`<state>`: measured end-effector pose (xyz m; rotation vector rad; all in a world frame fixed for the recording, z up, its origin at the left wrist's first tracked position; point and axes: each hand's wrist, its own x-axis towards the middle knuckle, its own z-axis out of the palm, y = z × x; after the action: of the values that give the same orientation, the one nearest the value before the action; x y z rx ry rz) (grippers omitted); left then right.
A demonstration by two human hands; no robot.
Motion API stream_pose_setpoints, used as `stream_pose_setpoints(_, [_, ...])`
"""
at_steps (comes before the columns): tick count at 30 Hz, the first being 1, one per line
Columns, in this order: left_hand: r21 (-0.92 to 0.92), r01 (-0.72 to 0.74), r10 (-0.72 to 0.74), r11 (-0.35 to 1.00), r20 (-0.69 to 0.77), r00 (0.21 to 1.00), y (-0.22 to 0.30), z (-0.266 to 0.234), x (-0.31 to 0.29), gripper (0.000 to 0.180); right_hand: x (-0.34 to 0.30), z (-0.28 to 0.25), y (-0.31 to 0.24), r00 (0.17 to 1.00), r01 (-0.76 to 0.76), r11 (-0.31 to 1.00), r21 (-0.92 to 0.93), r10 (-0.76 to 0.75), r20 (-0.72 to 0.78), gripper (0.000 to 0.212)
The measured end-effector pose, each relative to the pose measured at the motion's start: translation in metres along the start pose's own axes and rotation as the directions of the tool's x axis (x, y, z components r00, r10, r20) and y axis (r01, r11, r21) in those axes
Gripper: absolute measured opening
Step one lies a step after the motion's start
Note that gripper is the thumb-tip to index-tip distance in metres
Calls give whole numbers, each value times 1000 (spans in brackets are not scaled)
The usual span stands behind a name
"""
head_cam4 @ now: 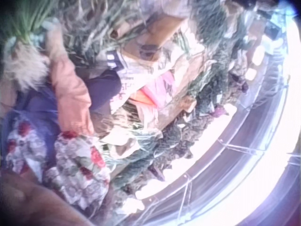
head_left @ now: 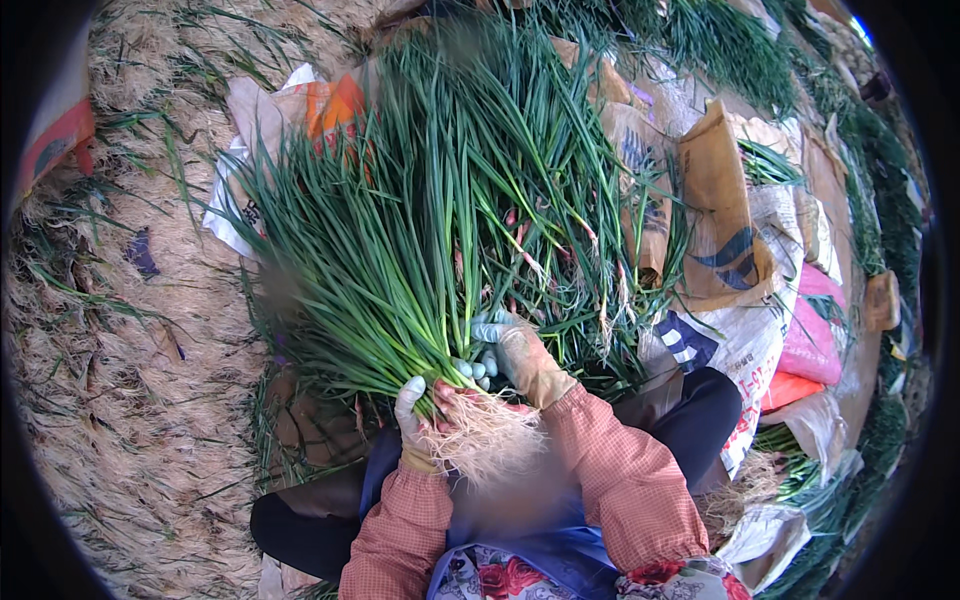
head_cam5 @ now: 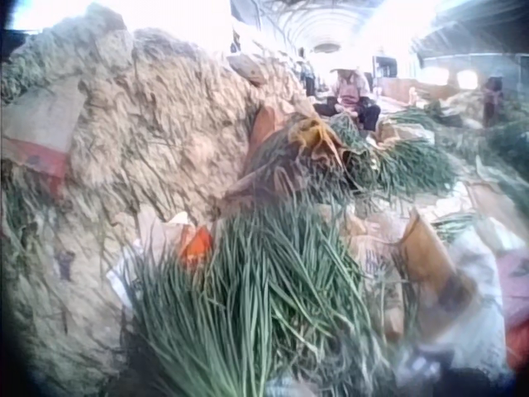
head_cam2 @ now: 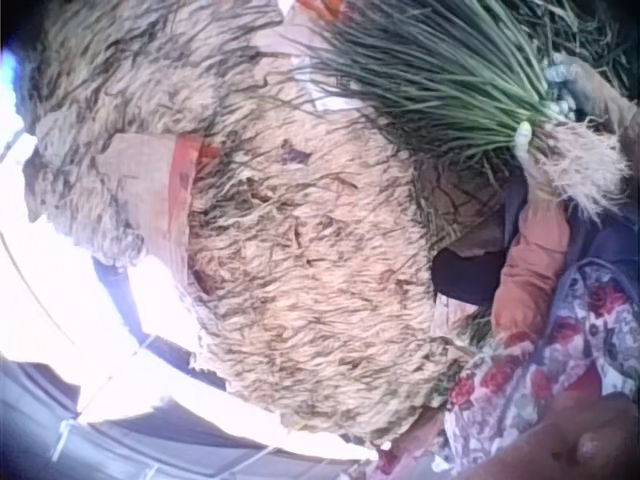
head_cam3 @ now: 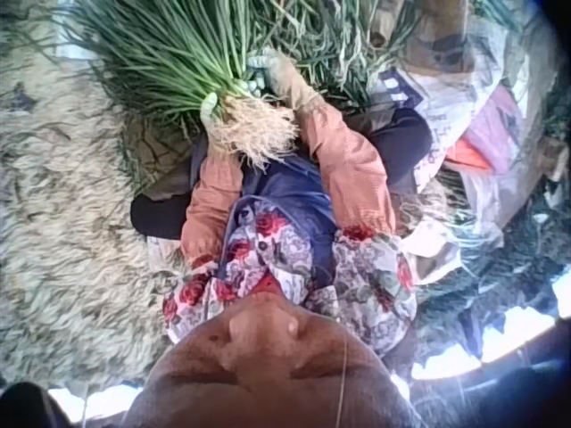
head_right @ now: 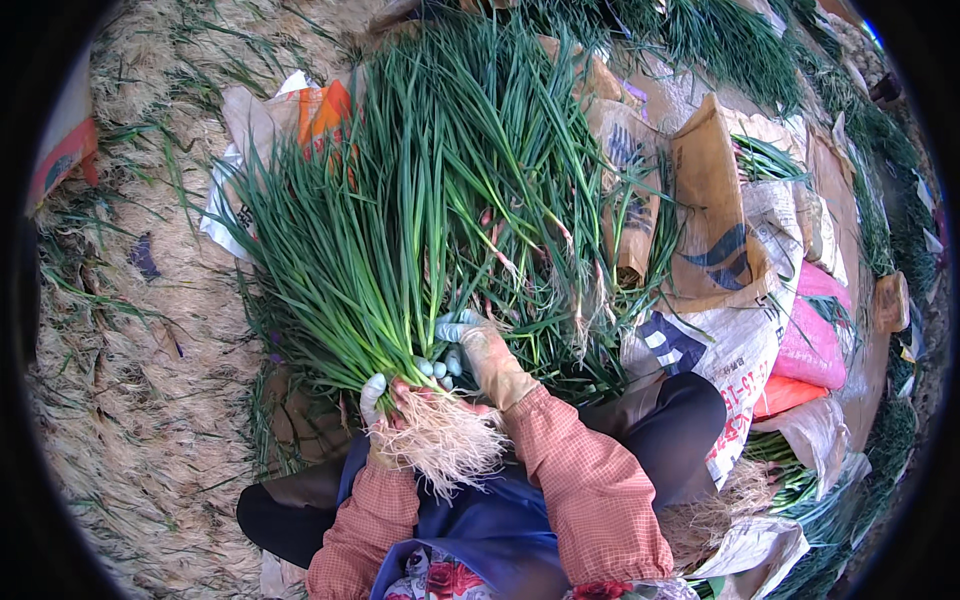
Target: The person sits on the ground and bundles green onions by hand, gathering them into bunches and securing them with rubber bands. The person places the finished bundles on a nearby pile.
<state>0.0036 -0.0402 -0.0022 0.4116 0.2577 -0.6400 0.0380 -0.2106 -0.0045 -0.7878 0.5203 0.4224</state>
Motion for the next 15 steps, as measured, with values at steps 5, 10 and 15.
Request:
stream_pose_setpoints(5, [-92, -25, 28, 995, 34, 999, 2, 4, -13, 63, -1, 12, -3, 975, -107, 986, 131, 78, 210, 31])
stream_pose_setpoints(10, [-146, -8, 27, 989, 130, 991, 2, 4, -11, 58, -5, -2, 12, 974, -99, 982, 161, 63, 218, 8])
stream_pose_setpoints(15, [-169, 27, -34, 985, -39, 999, -6, -1, -11, 55, -3, 16, 24, 991, 128, 805, 579, -75, -115, 24])
